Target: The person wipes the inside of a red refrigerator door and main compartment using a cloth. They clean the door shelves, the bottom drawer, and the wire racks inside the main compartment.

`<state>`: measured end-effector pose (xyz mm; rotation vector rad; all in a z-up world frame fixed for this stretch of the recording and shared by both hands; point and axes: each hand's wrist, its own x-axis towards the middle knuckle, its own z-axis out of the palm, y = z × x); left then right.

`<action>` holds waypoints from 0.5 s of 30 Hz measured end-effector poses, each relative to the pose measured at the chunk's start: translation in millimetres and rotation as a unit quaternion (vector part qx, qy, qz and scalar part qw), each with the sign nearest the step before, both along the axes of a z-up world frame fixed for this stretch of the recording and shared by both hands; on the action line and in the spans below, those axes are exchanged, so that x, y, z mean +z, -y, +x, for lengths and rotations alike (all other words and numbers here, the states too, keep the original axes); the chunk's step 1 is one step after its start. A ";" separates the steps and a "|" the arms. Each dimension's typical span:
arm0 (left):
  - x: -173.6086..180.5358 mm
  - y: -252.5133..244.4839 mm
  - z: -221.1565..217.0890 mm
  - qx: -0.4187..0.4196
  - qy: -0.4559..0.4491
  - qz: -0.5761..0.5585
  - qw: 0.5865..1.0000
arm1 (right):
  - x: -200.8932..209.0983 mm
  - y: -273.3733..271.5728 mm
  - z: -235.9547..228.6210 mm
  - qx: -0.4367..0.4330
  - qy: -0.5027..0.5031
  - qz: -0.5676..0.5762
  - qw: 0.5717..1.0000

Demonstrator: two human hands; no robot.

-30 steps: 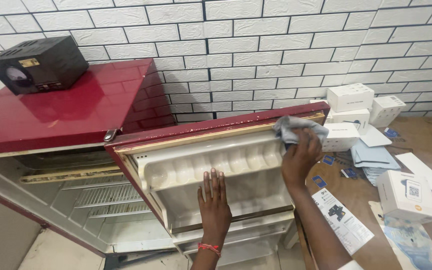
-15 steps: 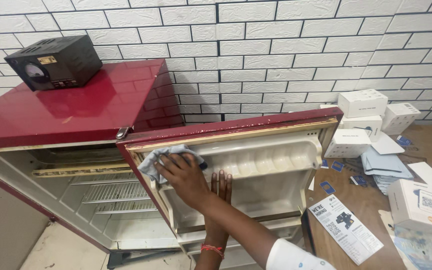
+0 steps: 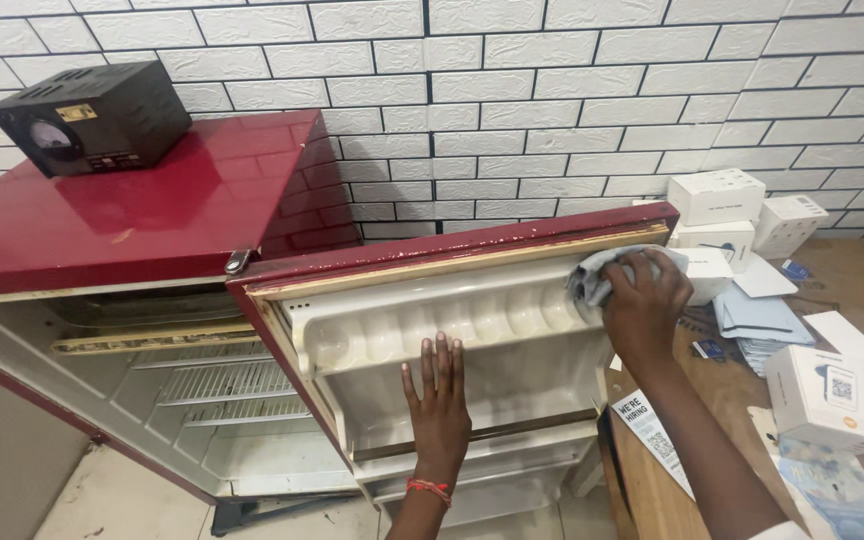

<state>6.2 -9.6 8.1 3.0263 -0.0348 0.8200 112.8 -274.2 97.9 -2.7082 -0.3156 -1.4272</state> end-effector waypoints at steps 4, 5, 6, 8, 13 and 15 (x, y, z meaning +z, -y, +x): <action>3.1 1.1 0.5 -0.001 -0.035 -0.005 0.999 | -11.7 -3.9 -1.9 -0.004 -0.029 0.087 0.996; 2.7 2.1 -0.4 -0.001 -0.037 -0.001 0.999 | -14.7 -5.9 -4.7 -0.014 -0.016 0.085 0.996; 1.7 0.7 -2.6 -0.001 -0.040 0.004 0.999 | -18.9 -9.9 -8.3 -0.024 -0.004 0.083 0.996; 1.0 -1.4 -4.0 -0.002 -0.039 0.001 0.999 | -28.2 -19.3 -17.4 -0.041 0.006 0.052 0.998; 0.9 0.3 -3.9 -0.005 -0.015 -0.001 1.000 | -52.2 -31.1 -40.4 -0.002 -0.038 0.054 0.998; 3.8 -0.8 -2.8 -0.011 -0.035 -0.018 0.999 | -53.0 -33.1 -35.5 -0.027 -0.075 0.054 0.995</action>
